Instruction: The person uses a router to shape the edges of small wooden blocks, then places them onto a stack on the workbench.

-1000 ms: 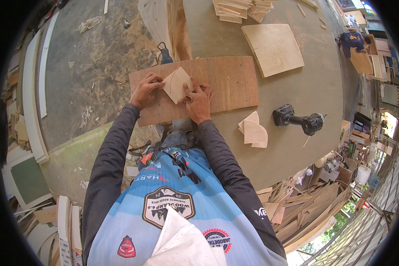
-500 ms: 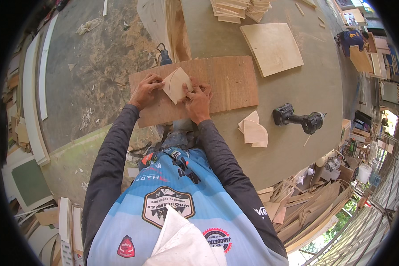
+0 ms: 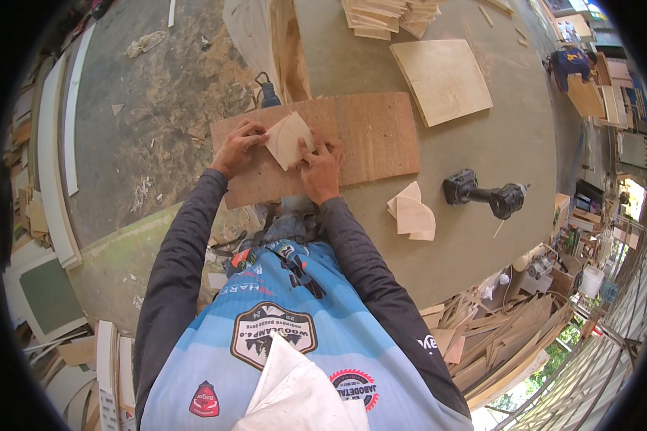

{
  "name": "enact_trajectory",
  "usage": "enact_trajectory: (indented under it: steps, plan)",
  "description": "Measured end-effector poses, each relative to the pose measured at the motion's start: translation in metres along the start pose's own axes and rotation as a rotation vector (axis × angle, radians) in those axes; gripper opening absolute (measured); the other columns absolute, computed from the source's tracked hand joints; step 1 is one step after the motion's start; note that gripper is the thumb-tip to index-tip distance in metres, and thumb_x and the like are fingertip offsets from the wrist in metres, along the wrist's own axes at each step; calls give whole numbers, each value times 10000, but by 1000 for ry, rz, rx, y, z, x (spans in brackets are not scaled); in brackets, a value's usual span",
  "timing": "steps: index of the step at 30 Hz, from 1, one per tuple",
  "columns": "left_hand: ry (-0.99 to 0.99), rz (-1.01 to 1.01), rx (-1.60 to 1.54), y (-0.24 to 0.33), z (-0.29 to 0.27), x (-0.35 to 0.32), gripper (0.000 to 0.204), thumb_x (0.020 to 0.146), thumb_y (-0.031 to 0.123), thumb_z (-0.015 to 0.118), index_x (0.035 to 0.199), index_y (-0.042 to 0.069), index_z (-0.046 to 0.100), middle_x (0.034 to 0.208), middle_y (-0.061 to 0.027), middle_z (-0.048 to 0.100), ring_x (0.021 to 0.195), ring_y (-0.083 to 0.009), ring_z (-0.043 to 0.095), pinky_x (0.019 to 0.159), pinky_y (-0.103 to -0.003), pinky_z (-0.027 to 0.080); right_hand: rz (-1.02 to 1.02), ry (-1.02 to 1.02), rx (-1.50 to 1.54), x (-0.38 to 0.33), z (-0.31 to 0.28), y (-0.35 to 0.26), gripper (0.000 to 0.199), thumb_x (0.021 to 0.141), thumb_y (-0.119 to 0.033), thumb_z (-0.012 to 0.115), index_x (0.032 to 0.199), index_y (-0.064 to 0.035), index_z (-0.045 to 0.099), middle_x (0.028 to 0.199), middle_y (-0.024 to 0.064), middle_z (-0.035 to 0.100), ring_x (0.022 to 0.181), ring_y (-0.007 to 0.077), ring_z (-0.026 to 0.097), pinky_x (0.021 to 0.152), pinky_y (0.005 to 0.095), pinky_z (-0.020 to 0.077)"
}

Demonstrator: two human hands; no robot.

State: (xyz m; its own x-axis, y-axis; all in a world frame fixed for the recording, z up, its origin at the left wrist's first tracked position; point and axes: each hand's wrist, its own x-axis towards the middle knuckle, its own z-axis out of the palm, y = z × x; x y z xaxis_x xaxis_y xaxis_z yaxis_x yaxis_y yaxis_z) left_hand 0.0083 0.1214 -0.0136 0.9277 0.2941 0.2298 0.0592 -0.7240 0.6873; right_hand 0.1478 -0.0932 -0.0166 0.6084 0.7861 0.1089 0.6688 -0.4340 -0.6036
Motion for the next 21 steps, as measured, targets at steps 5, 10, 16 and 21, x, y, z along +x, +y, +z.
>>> enact_trajectory:
  steps: [5,10,16,21]
  plan:
    - [-11,19,14,-4,-1,0,317,815,-131,688,1088,7,771,1117,-116,682,1092,-306,637,894,-386,581,23,-23,7,-1,-4,-8,567,739,-110,872,1286,-225,779,1556,40,556,1309,312,419,1149,413,334]
    - [1,22,-15,-3,-1,3,256,836,-97,681,1061,-4,760,1109,-114,670,1123,-302,623,922,-388,559,1,13,15,-3,1,-1,572,730,-148,880,1285,-244,777,1563,32,545,1279,319,423,1133,429,335]
    - [24,39,-24,-6,1,5,250,855,-96,697,1075,-1,768,1088,-116,677,1067,-306,634,864,-395,566,43,21,34,-3,0,-8,609,709,-97,896,1291,-233,776,1546,29,564,1285,302,415,1132,392,347]
    - [-4,52,-6,-8,-1,6,253,843,-96,698,1065,0,770,1084,-117,673,1066,-311,629,868,-390,563,44,15,-25,-3,1,-10,561,739,-90,868,1279,-218,783,1547,29,558,1259,315,417,1136,408,340]
